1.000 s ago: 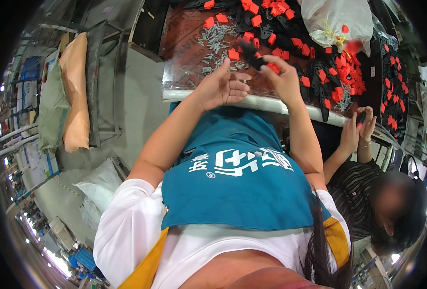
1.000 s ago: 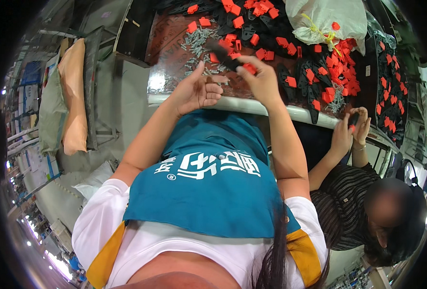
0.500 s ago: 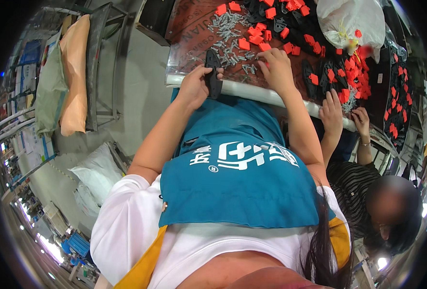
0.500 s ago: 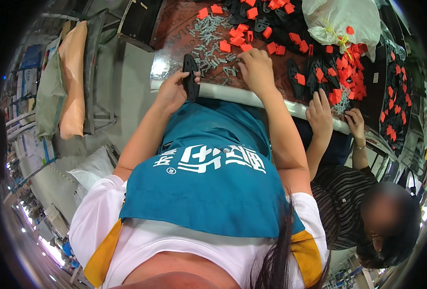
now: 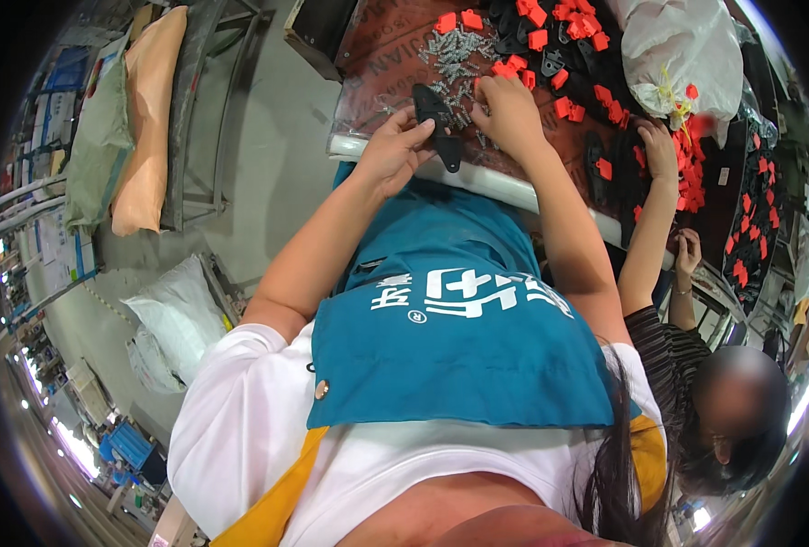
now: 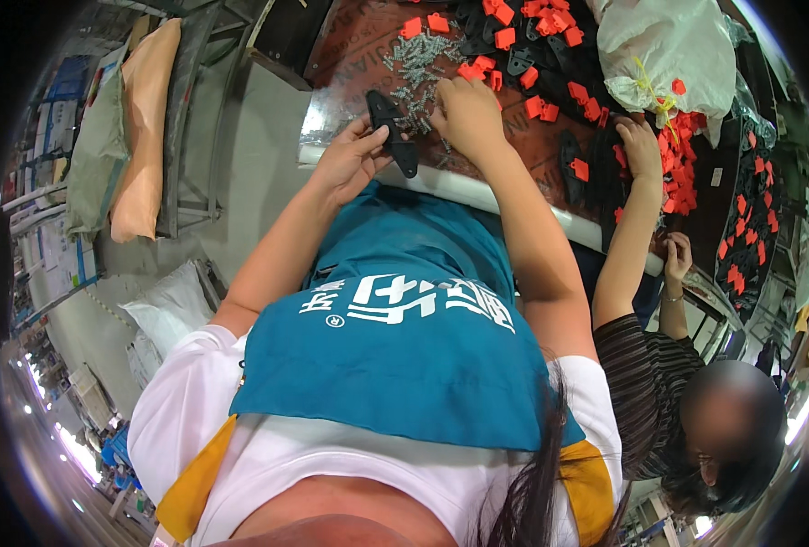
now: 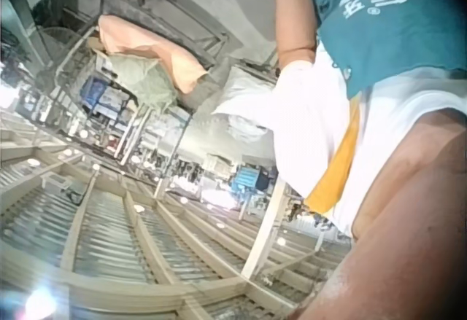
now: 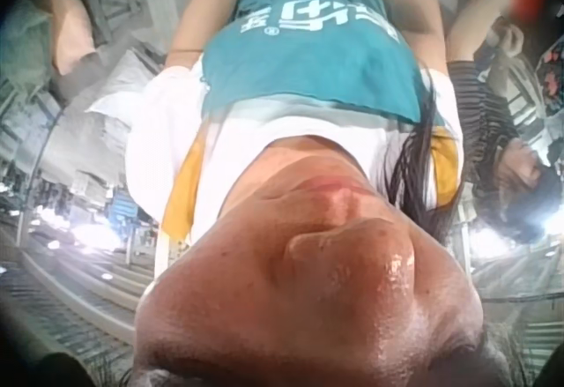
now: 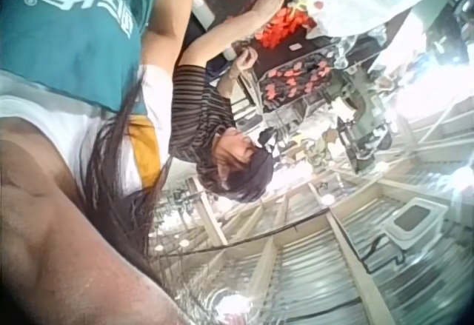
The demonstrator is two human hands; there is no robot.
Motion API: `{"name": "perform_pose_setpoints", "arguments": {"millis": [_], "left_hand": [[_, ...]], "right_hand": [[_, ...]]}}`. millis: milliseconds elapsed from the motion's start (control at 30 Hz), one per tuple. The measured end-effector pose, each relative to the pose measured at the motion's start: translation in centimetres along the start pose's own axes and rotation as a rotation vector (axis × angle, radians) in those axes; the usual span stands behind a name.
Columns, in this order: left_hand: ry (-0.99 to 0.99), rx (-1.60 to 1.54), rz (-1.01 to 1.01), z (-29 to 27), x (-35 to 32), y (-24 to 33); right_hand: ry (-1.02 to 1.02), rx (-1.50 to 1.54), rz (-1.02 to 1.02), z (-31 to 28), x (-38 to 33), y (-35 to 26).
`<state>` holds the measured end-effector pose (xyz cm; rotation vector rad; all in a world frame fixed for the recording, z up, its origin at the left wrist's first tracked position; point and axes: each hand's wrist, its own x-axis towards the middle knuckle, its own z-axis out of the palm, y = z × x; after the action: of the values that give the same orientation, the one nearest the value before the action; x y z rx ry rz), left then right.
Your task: The person repeatedly picks up small black and red plastic components from a table and snaps them together by hand. They place the assembled units onto a nearby pile and continue the process with additional parts.
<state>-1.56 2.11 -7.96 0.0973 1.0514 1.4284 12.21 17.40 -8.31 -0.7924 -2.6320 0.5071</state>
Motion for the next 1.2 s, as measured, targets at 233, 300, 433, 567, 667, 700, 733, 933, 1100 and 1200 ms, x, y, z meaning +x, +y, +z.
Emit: {"name": "perform_pose_setpoints", "arguments": {"millis": [233, 300, 433, 567, 667, 700, 733, 933, 1100, 1200], "left_hand": [[-0.018, 0.078, -0.044, 1.2, -0.6, 0.4], [-0.015, 0.128, -0.04, 1.8, -0.8, 0.3], [-0.018, 0.201, -0.007, 2.6, -1.5, 0.5], [-0.022, 0.376, 0.097, 3.2, -2.3, 0.6], [-0.07, 0.511, 0.187, 3.0, -2.3, -0.1], [-0.094, 0.55, 0.215, 3.0, -2.2, -0.4], [-0.092, 0.563, 0.192, 3.1, -2.2, -0.5], [-0.011, 0.396, 0.041, 2.7, -1.4, -1.3], [0.024, 0.325, 0.066, 2.4, -1.0, -0.2], [0.003, 0.311, 0.061, 2.6, -1.2, 0.2]], "right_hand": [[-0.133, 0.878, 0.421, -2.4, -3.8, -3.4], [-0.125, 0.858, 0.448, -2.6, -4.3, -3.4], [-0.038, 0.88, 0.374, -2.9, -5.2, -3.8], [0.005, 0.762, 0.318, -2.3, -6.1, -3.7], [0.03, 0.659, 0.322, -2.2, -6.8, -4.2], [0.035, 0.61, 0.332, -2.4, -7.2, -4.4], [0.049, 0.633, 0.331, -2.3, -7.5, -4.3], [0.183, 0.405, 0.21, -3.0, -7.8, -1.4], [0.097, 0.023, 0.372, -1.7, -8.1, 4.1], [0.014, 0.003, 0.542, -0.5, -7.7, 3.9]]}}
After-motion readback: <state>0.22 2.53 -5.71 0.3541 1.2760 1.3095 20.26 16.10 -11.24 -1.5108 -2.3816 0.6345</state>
